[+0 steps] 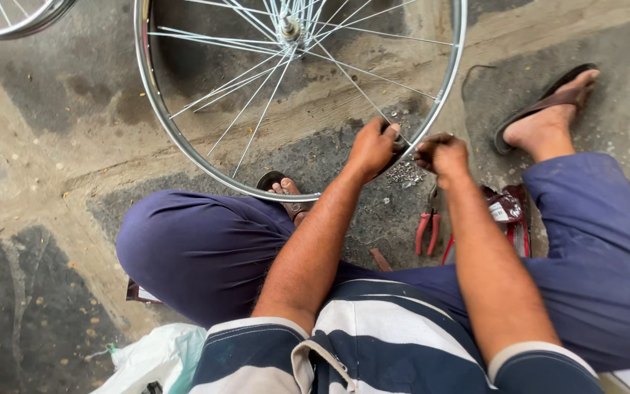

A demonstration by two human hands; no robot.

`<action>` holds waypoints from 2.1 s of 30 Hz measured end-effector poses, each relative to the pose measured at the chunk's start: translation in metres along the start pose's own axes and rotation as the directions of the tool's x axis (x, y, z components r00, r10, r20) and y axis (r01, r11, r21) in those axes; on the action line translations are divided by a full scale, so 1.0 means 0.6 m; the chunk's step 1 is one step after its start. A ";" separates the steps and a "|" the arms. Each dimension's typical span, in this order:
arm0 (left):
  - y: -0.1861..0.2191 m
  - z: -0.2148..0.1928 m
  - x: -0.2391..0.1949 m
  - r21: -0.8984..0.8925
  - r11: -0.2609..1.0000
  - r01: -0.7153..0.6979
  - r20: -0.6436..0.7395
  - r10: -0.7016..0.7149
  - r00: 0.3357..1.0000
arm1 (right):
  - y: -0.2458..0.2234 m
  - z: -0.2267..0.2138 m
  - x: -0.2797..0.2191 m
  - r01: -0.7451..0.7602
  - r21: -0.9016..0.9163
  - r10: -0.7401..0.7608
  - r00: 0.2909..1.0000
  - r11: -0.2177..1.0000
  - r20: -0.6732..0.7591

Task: The person sits on the ground and installs spokes into a bicycle wheel rim, securing them with nipples. The person uses pliers to tighten the nipples and occasionally rotates the wheel to access different sections.

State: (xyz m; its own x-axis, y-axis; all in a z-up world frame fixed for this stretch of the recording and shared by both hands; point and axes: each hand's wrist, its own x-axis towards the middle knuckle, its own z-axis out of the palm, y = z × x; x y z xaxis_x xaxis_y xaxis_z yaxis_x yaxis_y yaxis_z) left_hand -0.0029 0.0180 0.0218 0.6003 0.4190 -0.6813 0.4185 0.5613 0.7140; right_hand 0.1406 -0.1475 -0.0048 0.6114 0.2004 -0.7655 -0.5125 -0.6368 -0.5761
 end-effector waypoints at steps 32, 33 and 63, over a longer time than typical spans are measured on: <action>0.037 -0.210 0.007 0.662 0.733 0.154 -0.357 0.127 0.926 | -0.080 0.143 -0.215 0.197 -0.257 -0.073 0.902 0.946 0.426; 0.028 -0.189 0.016 0.522 0.835 0.171 -0.269 -0.029 0.963 | -0.078 0.141 -0.212 0.214 -0.272 -0.084 0.903 0.938 0.421; 0.030 -0.270 0.269 -0.819 0.379 -0.432 -0.473 -0.017 0.881 | -0.040 0.104 -0.129 0.409 -0.365 -0.256 0.880 0.837 0.399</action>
State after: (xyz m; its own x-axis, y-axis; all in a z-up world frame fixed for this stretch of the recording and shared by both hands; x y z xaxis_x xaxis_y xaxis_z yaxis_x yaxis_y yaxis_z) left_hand -0.0089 0.2112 -0.1015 0.1998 0.6972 -0.6884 -0.6586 0.6158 0.4325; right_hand 0.0682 -0.1014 0.0503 0.4287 0.6367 -0.6409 0.0411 -0.7224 -0.6902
